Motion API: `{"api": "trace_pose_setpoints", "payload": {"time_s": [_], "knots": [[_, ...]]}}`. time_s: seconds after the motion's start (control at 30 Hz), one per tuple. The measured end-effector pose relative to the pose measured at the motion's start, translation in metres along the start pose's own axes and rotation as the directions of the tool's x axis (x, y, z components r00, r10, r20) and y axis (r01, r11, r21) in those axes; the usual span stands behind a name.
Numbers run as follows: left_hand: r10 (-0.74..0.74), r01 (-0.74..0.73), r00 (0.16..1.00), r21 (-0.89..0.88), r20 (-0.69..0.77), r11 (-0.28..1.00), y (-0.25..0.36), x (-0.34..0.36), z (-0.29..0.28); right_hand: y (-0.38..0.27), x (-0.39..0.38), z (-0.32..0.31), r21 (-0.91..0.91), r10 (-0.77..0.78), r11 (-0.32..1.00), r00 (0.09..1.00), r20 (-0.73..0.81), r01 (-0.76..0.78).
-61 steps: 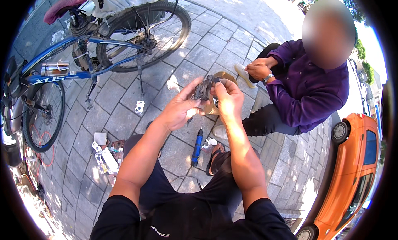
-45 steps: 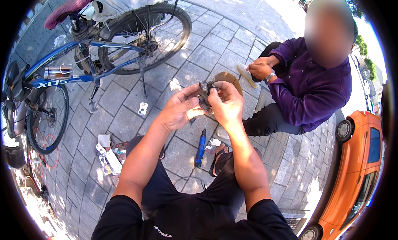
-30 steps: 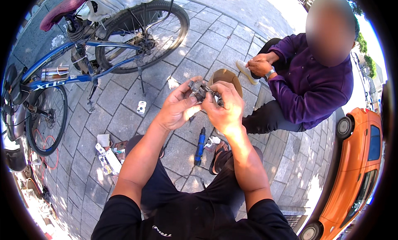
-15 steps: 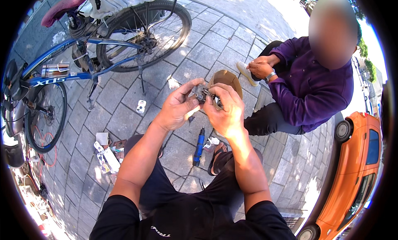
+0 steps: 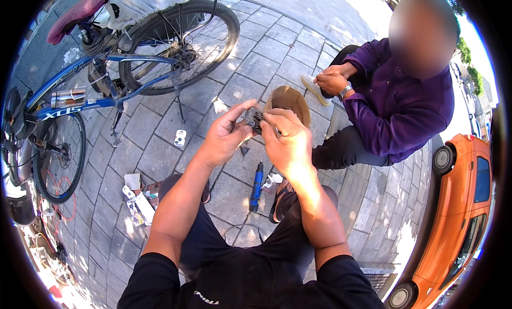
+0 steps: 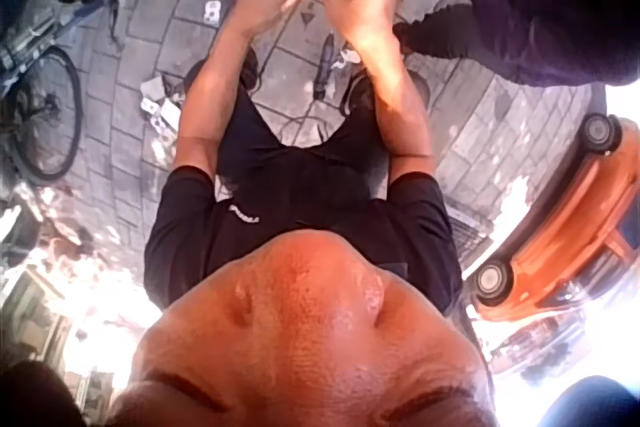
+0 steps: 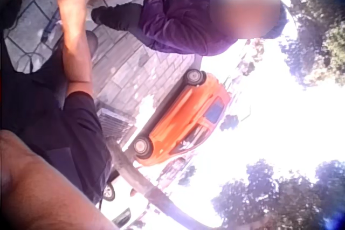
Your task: The person sits on the sidewalk and uses pliers to manipulate a small metal bicycle component, likely a brake caliper or derailleur. They repeatedly squeeze the tool and adjust the part while a bystander watches. The person occasionally picks up other small items from the ground but focuses primarily on the single metal piece.
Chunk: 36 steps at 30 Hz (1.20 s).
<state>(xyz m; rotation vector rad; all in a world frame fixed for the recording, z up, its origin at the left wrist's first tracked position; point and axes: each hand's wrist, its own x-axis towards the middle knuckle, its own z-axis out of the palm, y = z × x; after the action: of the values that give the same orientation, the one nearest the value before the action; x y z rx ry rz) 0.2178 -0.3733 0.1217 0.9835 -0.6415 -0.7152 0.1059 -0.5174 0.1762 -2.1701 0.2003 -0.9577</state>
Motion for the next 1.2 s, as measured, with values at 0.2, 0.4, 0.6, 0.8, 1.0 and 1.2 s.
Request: {"api": "trace_pose_setpoints", "payload": {"time_s": [0.2,0.4,0.6,0.8,1.0,1.2], "knots": [[0.058,-0.052,0.998,0.177,-0.028,0.983,-0.001,0.002,0.005,0.004,-0.001,0.002,-0.107,-0.084,0.991,0.996,-0.037,0.079],[0.109,-0.106,0.994,0.139,-0.016,0.985,-0.009,0.002,0.009,0.005,-0.002,0.006,-0.154,-0.117,0.982,0.991,-0.061,0.107],[0.122,-0.116,0.992,0.197,-0.02,0.974,-0.011,-0.004,0.011,0.007,-0.006,0.001,-0.162,-0.039,0.986,0.997,0.067,0.05],[0.09,-0.084,0.988,0.055,-0.129,0.995,-0.007,-0.003,0.013,0.002,-0.007,0.006,-0.17,-0.046,0.983,0.993,0.112,0.064],[0.149,-0.154,0.975,-0.019,-0.166,0.988,-0.013,0.002,0.013,0.003,-0.008,0.011,0.116,0.046,0.991,0.992,0.116,-0.06],[0.172,-0.175,0.971,-0.004,-0.165,0.985,-0.006,0.001,0.015,0.005,-0.003,0.008,0.274,0.091,0.952,0.981,0.174,-0.137]]}}
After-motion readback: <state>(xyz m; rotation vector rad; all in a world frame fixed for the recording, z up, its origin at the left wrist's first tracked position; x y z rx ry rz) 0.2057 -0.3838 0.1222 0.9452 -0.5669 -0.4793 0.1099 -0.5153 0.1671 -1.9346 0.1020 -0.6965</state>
